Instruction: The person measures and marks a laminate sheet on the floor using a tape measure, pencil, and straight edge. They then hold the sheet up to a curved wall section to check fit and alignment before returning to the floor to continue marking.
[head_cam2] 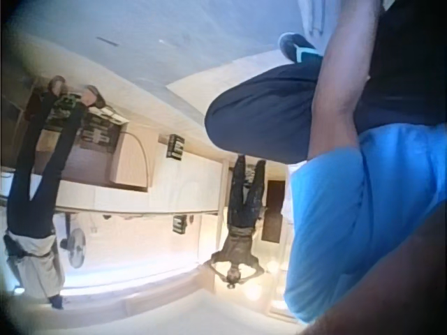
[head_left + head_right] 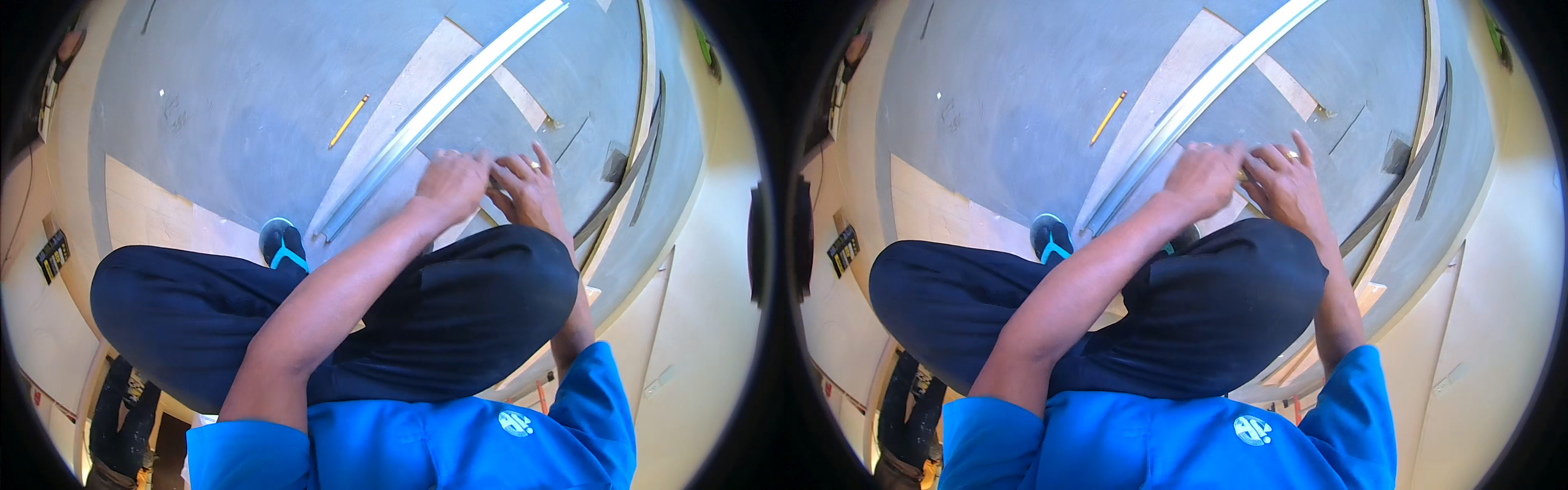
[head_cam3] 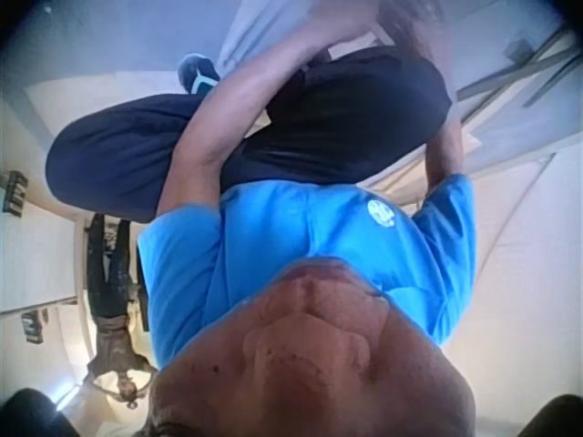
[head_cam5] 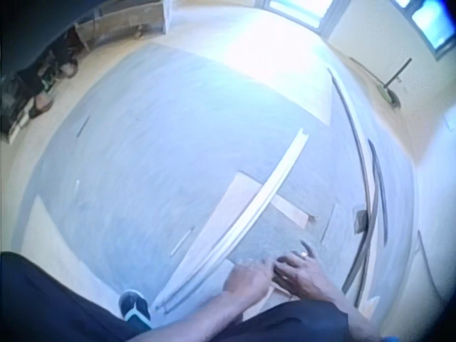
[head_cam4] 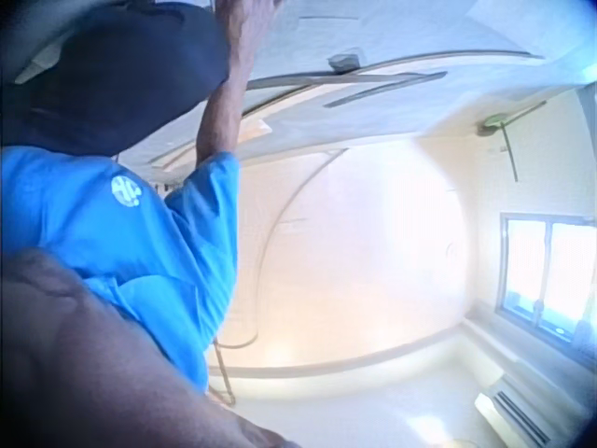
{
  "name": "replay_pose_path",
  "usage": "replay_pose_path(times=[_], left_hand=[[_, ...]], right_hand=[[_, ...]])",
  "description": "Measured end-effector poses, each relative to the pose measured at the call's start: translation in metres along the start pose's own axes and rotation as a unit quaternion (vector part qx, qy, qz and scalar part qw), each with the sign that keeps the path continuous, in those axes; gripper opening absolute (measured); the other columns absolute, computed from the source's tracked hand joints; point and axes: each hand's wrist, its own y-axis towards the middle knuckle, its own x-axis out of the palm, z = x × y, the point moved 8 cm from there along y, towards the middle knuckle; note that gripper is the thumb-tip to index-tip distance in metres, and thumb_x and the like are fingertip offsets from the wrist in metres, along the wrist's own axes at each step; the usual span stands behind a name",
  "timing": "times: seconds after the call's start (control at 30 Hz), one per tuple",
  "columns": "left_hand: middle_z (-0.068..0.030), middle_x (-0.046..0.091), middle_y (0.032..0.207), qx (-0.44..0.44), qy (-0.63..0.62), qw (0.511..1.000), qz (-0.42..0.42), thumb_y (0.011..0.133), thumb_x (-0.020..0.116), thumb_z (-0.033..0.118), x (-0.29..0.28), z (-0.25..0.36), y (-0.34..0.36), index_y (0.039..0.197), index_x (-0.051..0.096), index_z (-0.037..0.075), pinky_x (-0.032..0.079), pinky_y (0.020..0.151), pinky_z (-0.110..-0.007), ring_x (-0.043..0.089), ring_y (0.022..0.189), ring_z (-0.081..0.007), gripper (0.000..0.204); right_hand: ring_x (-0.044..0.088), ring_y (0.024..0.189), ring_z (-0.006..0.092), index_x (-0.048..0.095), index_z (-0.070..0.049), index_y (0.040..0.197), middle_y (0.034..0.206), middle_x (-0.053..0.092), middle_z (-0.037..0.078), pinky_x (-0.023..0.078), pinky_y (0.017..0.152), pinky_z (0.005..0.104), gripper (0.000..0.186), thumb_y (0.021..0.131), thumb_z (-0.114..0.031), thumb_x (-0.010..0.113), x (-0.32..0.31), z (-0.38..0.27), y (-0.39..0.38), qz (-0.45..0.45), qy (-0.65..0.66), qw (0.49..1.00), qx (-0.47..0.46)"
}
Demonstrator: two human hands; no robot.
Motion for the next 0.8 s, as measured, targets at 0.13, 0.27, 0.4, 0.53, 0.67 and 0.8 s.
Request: replay_pose_path(times=[0.13,0.27,0.4,0.53,0.67,0.8], left_hand=[[-0.0210,0.072,0.096,-0.165,-0.074,0.981,0.065,0.087,0.072,0.015,-0.013,-0.077,-0.038,0.102,0.063,0.006,0.055,0.080,-0.054,0.070,0.097,-0.0421,0.020],[-0.0199,0.065,0.109,-0.193,-0.073,0.937,0.282,0.081,0.074,0.009,-0.010,-0.144,-0.098,0.112,0.064,0.006,0.054,0.086,-0.054,0.067,0.101,-0.0419,0.033],[-0.0171,0.063,0.117,-0.274,-0.006,0.928,0.254,0.088,0.078,0.024,0.016,-0.176,-0.142,0.124,0.062,0.008,0.054,0.087,-0.052,0.066,0.108,-0.0419,0.042],[-0.0167,0.063,0.117,-0.297,-0.006,0.930,0.217,0.091,0.078,0.040,0.024,-0.175,-0.158,0.125,0.060,0.009,0.054,0.088,-0.051,0.066,0.108,-0.0420,0.050],[-0.0169,0.062,0.121,-0.288,0.010,0.941,0.180,0.092,0.077,0.045,0.028,-0.171,-0.151,0.126,0.056,0.009,0.055,0.088,-0.052,0.066,0.108,-0.0423,0.055],[-0.0167,0.061,0.123,-0.311,0.011,0.940,0.141,0.093,0.076,0.044,0.035,-0.177,-0.146,0.129,0.054,0.010,0.055,0.088,-0.052,0.066,0.110,-0.0423,0.054]], right_hand=[[0.060,0.131,0.0332,0.069,-0.016,0.135,0.144,0.059,0.013,0.039,0.119,0.0544,0.052,0.088,-0.033,0.083,-0.016,0.029,0.056,0.119,0.113,0.986,-0.035],[0.041,0.148,0.0449,0.051,-0.014,0.155,0.168,0.029,0.026,0.043,0.116,0.0528,0.084,0.085,-0.045,0.086,0.008,0.132,0.107,0.250,0.183,0.934,0.179],[0.027,0.155,0.0475,0.037,-0.007,0.162,0.170,0.020,0.030,0.037,0.121,0.0552,0.103,0.083,-0.055,0.084,0.019,0.158,0.153,0.200,0.049,0.965,0.165],[0.021,0.157,0.0499,0.032,-0.001,0.162,0.171,0.013,0.032,0.027,0.126,0.0560,0.107,0.088,-0.067,0.073,0.004,0.189,0.195,0.268,0.051,0.936,0.224],[0.015,0.159,0.0485,0.031,-0.003,0.164,0.172,0.015,0.029,0.020,0.127,0.0571,0.093,0.100,-0.069,0.048,0.013,0.221,0.228,0.310,0.031,0.892,0.327],[0.011,0.160,0.0463,0.030,-0.002,0.164,0.173,0.015,0.026,0.016,0.128,0.0572,0.088,0.104,-0.065,0.040,0.028,0.209,0.240,0.283,0.023,0.890,0.358]])
